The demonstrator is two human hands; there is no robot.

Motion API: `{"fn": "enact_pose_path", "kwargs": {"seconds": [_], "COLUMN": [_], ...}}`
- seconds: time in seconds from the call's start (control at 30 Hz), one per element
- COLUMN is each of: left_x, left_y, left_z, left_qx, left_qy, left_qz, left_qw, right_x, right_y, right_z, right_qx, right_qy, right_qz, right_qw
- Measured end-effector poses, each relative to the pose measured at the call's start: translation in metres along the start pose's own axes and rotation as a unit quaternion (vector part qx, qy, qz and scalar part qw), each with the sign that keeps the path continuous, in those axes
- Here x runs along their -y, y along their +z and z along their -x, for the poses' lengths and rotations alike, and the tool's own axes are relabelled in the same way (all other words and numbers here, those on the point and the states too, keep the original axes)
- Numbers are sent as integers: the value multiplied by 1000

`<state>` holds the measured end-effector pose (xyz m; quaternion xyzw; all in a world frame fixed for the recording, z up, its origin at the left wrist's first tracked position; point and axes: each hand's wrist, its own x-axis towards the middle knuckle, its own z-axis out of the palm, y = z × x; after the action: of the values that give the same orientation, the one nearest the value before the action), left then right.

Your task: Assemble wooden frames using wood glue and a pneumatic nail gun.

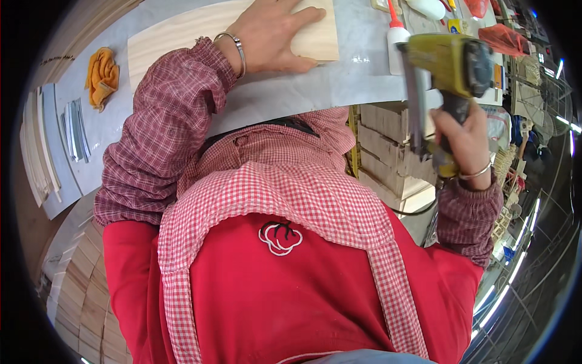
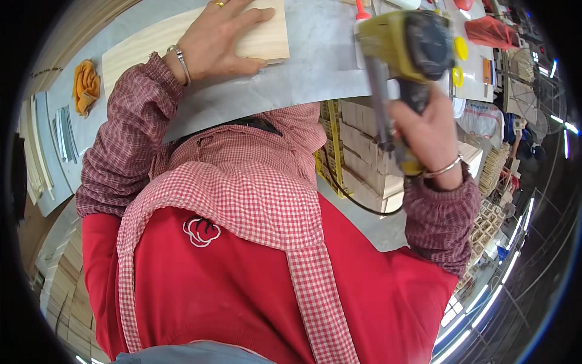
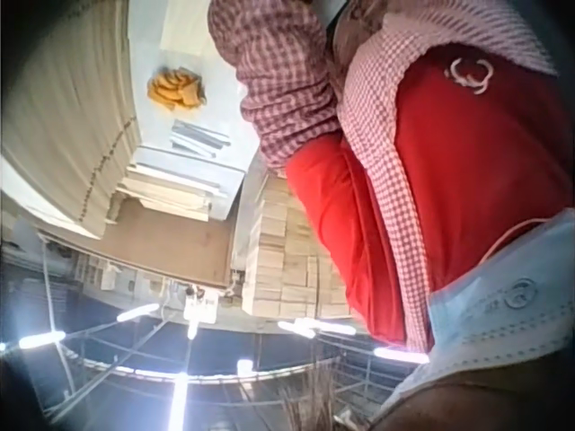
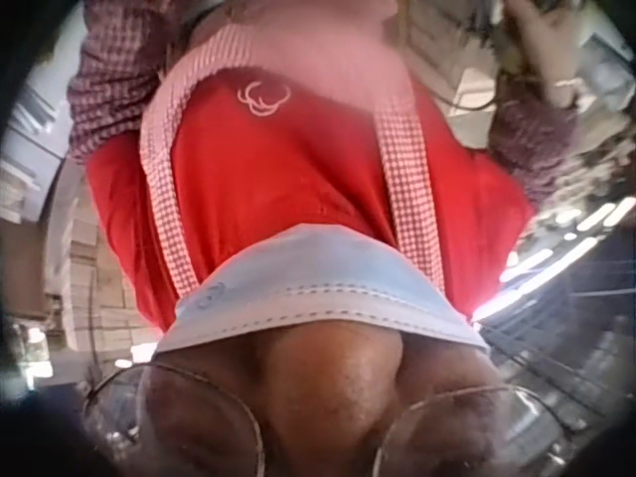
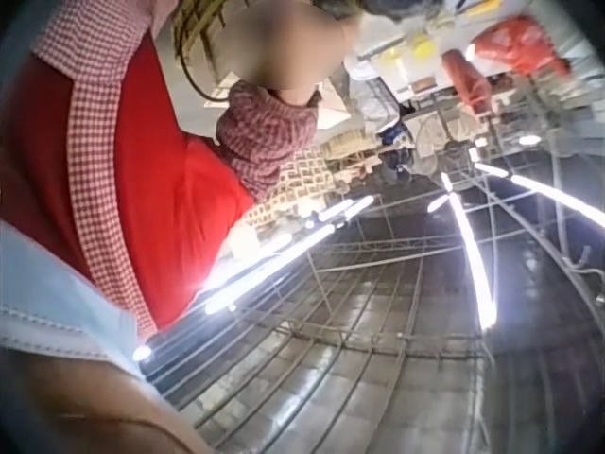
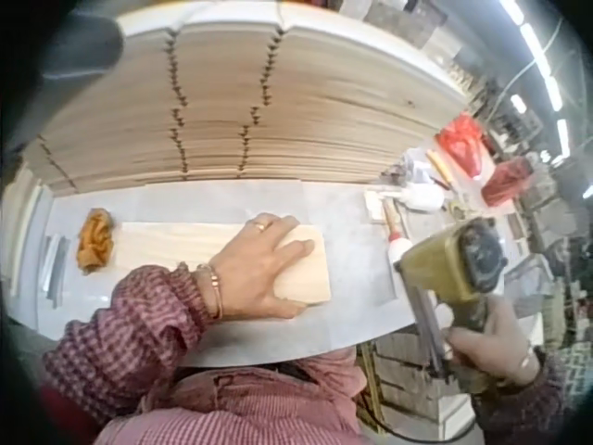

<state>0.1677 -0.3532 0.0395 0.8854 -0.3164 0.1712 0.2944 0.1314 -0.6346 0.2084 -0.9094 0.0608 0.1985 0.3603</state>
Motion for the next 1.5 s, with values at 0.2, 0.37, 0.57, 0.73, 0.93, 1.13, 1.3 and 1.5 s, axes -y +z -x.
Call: {"fn": "enact_pose_path", "kwargs": {"seconds": [0.2,0.37,0.57,0.73,0.93,1.13,1.3,1.5], "left_x": [-1,-3,-12,-13,-14,-13,-13,-13], "left_y": [3,-7,-6,-4,-6,-5,-4,-5], "left_z": [-4,-3,0,1,-1,1,2,1], "left_qx": [-15,-4,49,53,66,51,47,53], "left_qy": [12,2,-65,-82,-91,-81,-78,-80], "left_qz": [-3,-25,-87,-105,-95,-104,-105,-96], "left_qw": [1000,1000,993,990,989,990,990,991], "right_x": [21,31,54,65,69,63,62,60], "right_y": [29,22,10,17,18,5,3,4], "right_z": [8,-3,-43,-78,-79,-75,-75,-79], "right_qx": [101,112,110,123,130,134,151,151], "right_qy": [-55,-56,-75,-90,-94,-94,-72,-78], "right_qz": [31,13,22,98,105,48,71,69], "right_qw": [993,992,991,983,981,985,983,983]}}
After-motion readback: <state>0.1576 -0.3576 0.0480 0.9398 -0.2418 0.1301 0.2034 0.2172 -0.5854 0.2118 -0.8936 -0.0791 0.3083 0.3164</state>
